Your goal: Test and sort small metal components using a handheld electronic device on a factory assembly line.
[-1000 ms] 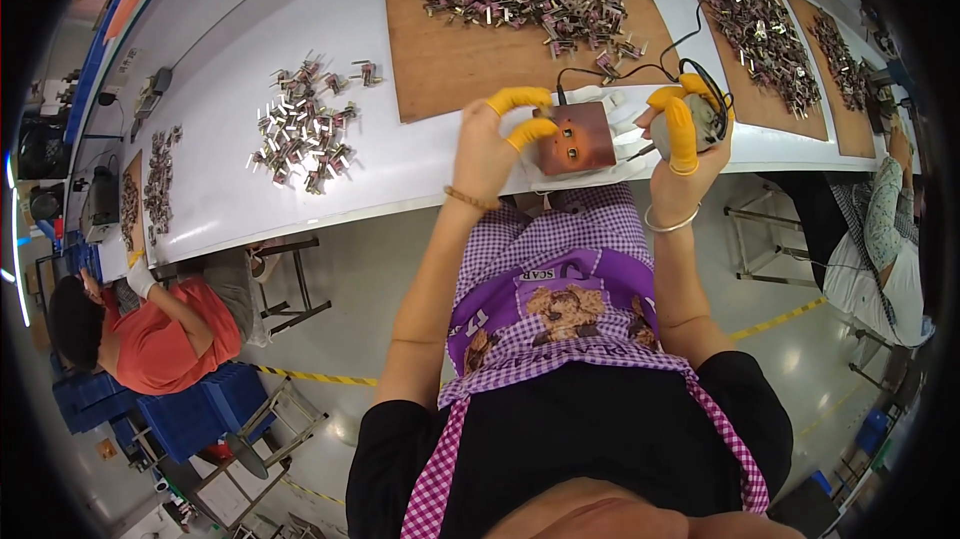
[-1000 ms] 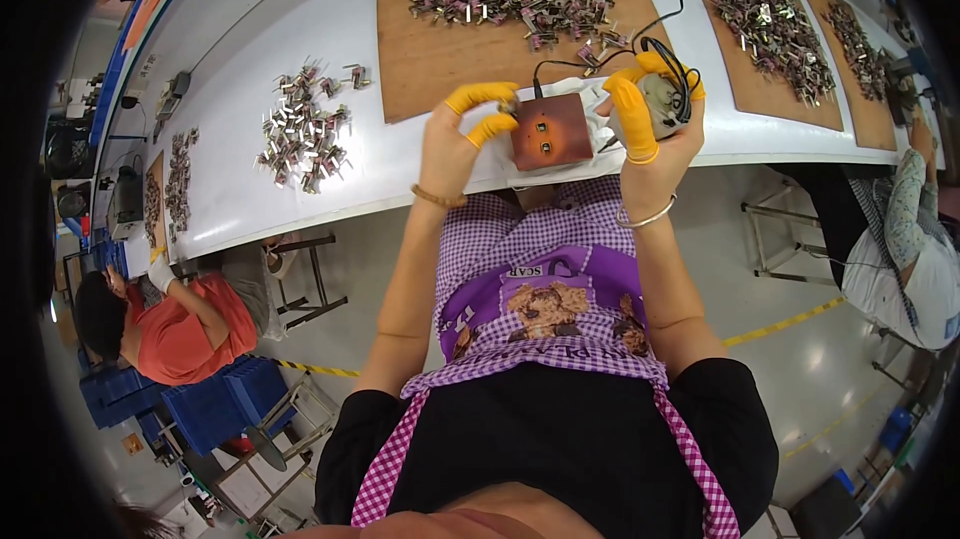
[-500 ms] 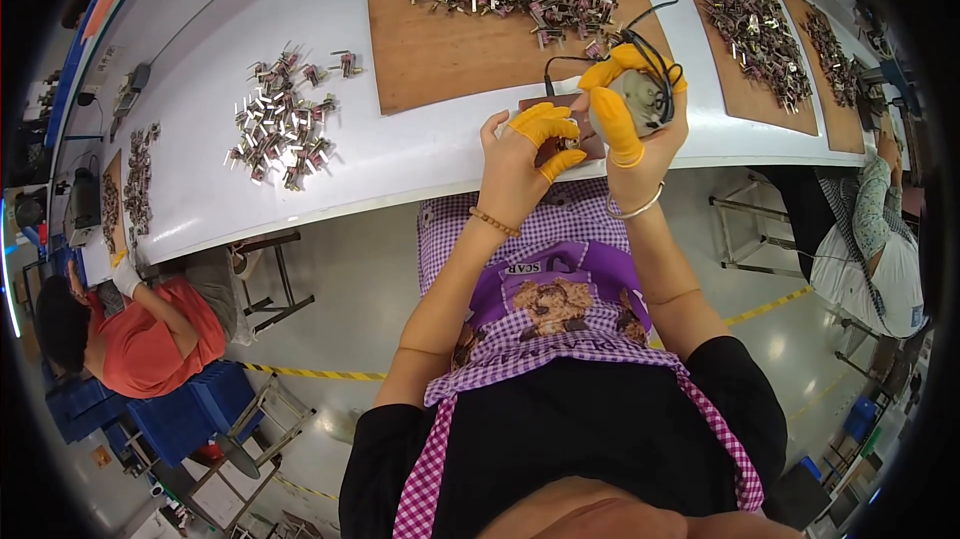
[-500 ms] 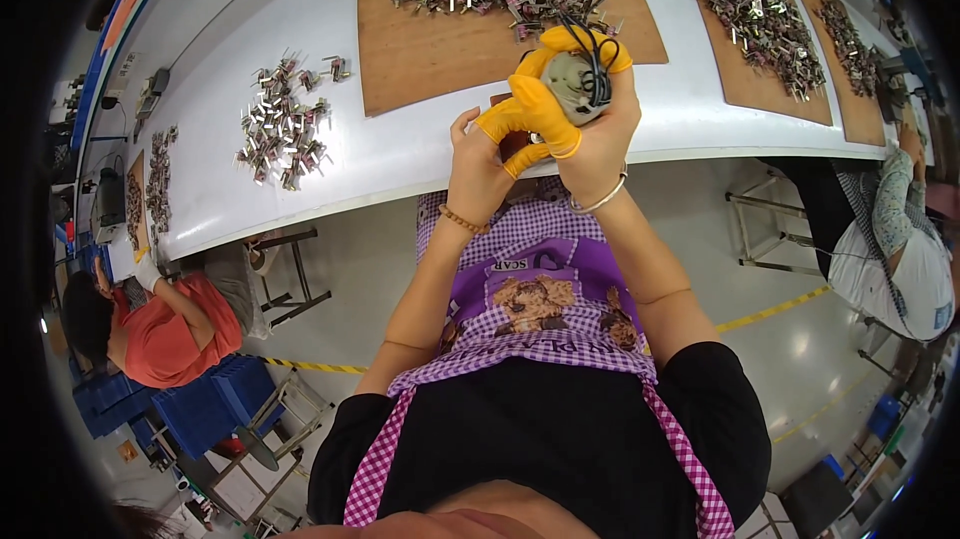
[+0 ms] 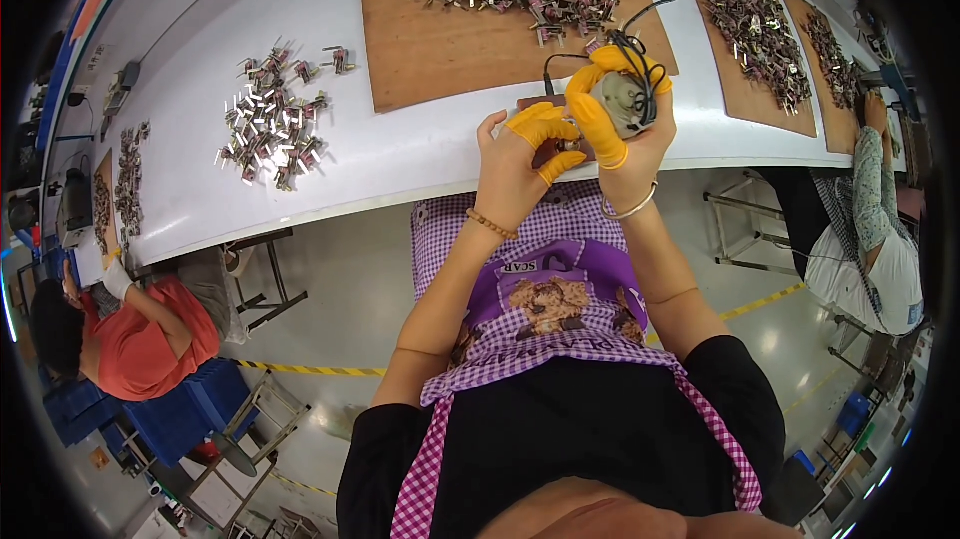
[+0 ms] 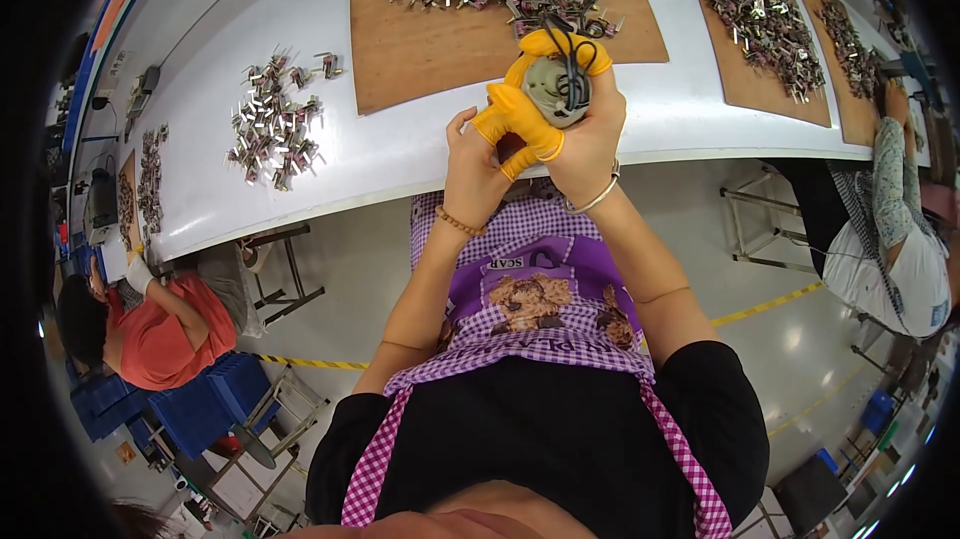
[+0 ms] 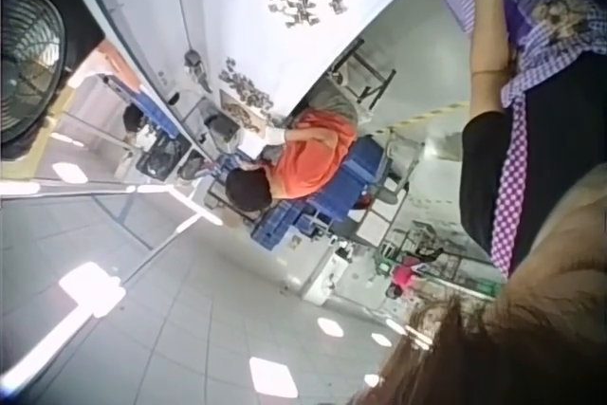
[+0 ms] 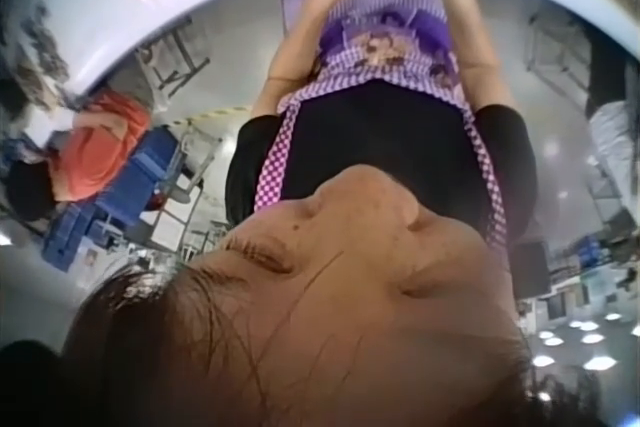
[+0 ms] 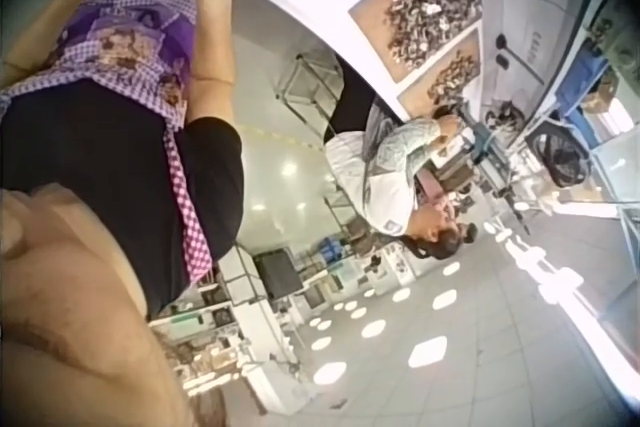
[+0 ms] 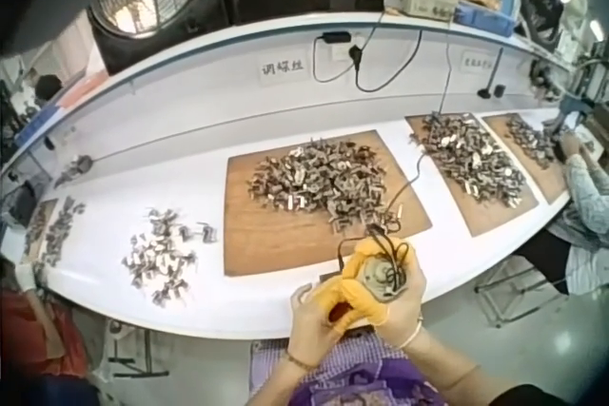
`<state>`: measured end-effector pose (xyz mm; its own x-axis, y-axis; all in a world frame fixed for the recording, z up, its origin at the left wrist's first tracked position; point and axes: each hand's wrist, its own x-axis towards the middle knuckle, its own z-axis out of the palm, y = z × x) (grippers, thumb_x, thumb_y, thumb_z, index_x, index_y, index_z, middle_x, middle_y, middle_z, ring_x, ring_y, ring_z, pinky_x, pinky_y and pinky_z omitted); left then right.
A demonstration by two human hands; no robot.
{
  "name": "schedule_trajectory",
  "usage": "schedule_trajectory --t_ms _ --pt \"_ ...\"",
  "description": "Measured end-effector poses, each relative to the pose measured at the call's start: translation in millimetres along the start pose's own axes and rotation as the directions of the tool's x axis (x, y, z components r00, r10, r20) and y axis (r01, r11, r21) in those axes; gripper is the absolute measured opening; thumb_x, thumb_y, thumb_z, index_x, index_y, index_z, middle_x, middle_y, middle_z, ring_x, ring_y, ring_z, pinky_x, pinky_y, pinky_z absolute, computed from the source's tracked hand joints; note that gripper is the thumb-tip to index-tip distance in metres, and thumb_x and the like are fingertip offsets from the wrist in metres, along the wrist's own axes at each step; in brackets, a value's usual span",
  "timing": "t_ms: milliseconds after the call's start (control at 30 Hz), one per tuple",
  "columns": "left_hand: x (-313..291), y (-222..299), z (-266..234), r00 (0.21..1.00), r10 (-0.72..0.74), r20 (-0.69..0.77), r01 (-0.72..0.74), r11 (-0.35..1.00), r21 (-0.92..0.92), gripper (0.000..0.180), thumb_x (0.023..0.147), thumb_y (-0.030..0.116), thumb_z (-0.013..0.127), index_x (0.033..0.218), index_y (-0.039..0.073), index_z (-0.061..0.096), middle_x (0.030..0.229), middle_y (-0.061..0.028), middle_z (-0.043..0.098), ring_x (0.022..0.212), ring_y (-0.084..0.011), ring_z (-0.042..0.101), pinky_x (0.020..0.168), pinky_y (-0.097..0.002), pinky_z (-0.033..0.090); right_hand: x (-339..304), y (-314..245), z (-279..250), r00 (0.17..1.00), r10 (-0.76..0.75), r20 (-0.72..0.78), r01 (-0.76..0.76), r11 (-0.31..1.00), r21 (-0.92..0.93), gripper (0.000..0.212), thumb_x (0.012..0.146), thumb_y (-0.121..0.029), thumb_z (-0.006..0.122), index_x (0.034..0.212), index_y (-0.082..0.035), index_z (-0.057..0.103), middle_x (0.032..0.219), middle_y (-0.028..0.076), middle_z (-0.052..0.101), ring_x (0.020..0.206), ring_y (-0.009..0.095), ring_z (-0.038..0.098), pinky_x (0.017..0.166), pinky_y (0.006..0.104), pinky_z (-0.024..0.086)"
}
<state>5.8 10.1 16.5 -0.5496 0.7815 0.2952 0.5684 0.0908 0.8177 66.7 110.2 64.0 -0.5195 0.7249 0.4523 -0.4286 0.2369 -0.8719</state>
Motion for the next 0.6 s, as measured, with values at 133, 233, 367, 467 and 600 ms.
schedule_trajectory --t_ms 133,233,367,467,600 --pt "-0.3 -1.1 0.3 1.000 -0.003 -0.003 0.003 1.000 -0.013 0.028 0.068 0.023 0.071 0.093 0.013 0.063 0.090 0.0034 0.065 0.080 -0.0139 0.056 0.100 -0.0412 0.020 0.5 0.7 -0.2 0.993 -0.112 0.047 0.117 0.984 -0.138 0.050 0.064 -0.003 0.076 0.107 -0.002 0.051 0.096 0.009 0.064 0.072 0.015 0.062 0.063 0.0226 0.050" --pt "-1.7 -3.5 -0.2 0.998 -0.043 0.050 0.042 0.999 0.019 0.028 0.068 0.023 0.071 0.092 0.012 0.063 0.090 0.0038 0.065 0.080 -0.0136 0.056 0.100 -0.0412 0.020 -2.9 1.2 -2.5 0.973 -0.193 0.127 0.222 0.930 -0.292 0.050 0.063 -0.005 0.077 0.106 -0.002 0.051 0.093 0.010 0.065 0.070 0.015 0.062 0.061 0.0221 0.049" --pt "-2.1 -2.8 0.2 1.000 -0.014 0.006 0.014 1.000 -0.013 0.028 0.069 0.023 0.071 0.092 0.012 0.062 0.094 0.0043 0.065 0.080 -0.0129 0.056 0.100 -0.0405 0.021 -8.5 3.6 -0.7 0.983 -0.156 0.096 0.175 0.955 -0.238 0.052 0.065 -0.004 0.074 0.110 -0.002 0.049 0.095 0.010 0.062 0.074 0.016 0.060 0.068 0.0240 0.049" --pt "-4.4 -2.7 -1.2 0.999 -0.011 -0.031 0.010 0.998 -0.056 0.027 0.069 0.024 0.070 0.093 0.013 0.062 0.096 0.0045 0.064 0.081 -0.0128 0.056 0.100 -0.0398 0.021 -6.2 -3.7 3.7 0.992 -0.118 0.047 0.125 0.974 -0.191 0.050 0.067 -0.003 0.073 0.110 -0.002 0.047 0.094 0.012 0.060 0.073 0.020 0.060 0.069 0.0264 0.049" --pt "-7.0 -2.8 -9.8 0.992 -0.043 -0.122 0.020 0.983 -0.182 0.027 0.071 0.024 0.069 0.095 0.014 0.062 0.102 0.0045 0.064 0.088 -0.0138 0.055 0.101 -0.0372 0.023 -16.0 -4.3 5.8 0.995 0.007 -0.103 0.015 0.977 0.212 0.045 0.071 -0.002 0.069 0.110 -0.002 0.047 0.091 0.015 0.059 0.069 0.022 0.060 0.066 0.0280 0.049"
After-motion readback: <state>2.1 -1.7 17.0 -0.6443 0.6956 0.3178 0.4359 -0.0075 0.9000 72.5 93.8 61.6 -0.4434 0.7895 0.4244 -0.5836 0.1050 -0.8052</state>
